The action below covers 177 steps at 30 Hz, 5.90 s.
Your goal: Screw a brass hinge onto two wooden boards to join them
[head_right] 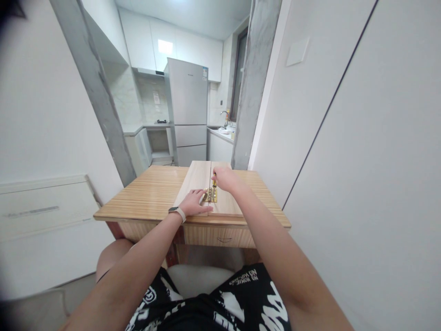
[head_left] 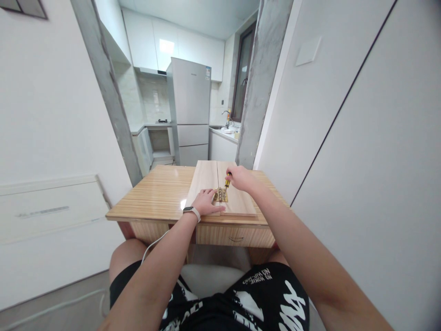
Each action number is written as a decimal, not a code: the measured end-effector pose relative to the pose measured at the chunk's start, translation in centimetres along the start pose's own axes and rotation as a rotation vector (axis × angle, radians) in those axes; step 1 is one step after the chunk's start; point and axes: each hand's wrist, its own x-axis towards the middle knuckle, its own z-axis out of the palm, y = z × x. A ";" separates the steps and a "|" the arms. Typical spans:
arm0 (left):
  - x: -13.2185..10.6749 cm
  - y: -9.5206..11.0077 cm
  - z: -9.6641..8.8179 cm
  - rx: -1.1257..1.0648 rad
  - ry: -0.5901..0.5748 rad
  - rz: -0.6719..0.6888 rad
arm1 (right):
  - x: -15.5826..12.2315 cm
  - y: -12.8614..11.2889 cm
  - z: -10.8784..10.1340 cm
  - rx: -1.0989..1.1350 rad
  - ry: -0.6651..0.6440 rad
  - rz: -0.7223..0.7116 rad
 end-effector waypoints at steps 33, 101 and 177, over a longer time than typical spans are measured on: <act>-0.1 0.1 -0.2 -0.004 0.000 -0.002 | 0.6 -0.3 -0.6 0.045 -0.045 -0.036; -0.1 0.1 -0.2 -0.003 -0.001 -0.004 | 0.9 -1.5 0.3 -0.175 0.024 0.045; 0.1 -0.1 0.2 0.004 0.010 0.005 | 0.4 -0.3 2.4 0.289 0.208 0.074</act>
